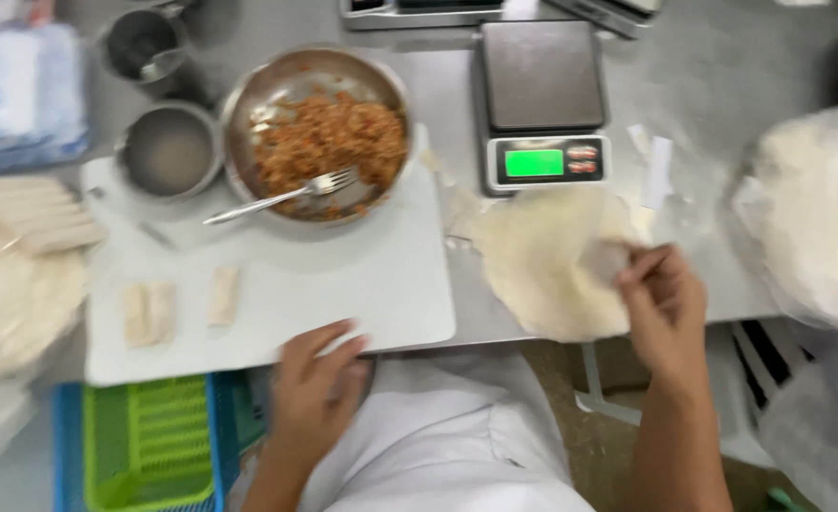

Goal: Rolling spring rolls by hand and placing them into plastic bags for packaging.

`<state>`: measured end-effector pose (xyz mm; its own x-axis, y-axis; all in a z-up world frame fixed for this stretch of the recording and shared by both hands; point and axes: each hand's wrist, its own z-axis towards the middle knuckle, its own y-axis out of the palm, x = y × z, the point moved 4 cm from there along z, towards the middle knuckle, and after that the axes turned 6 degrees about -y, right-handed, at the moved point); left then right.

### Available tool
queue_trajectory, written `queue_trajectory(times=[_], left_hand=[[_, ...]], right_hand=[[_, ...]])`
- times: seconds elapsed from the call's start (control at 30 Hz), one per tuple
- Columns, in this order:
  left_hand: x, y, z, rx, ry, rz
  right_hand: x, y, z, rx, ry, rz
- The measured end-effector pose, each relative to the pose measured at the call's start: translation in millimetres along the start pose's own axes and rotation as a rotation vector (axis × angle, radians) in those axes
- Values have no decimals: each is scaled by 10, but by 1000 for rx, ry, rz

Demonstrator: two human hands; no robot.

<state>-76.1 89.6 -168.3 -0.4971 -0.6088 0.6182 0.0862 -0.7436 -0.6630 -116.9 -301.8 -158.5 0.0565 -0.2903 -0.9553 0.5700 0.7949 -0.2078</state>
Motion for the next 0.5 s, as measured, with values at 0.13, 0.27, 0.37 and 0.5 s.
queue_trajectory(times=[0.13, 0.27, 0.37, 0.5], left_hand=[[519, 126, 211, -253, 145, -118], [550, 81, 194, -591, -71, -425], [254, -166, 51, -648, -418, -534], [6, -466, -11, -629, -749, -533]], right_hand=[[-570, 778, -492, -875, -77, 89], [-670, 930, -706, -940, 32, 309], [-292, 868, -739, -761, 107, 343], [-260, 969, -775, -760, 208, 505]])
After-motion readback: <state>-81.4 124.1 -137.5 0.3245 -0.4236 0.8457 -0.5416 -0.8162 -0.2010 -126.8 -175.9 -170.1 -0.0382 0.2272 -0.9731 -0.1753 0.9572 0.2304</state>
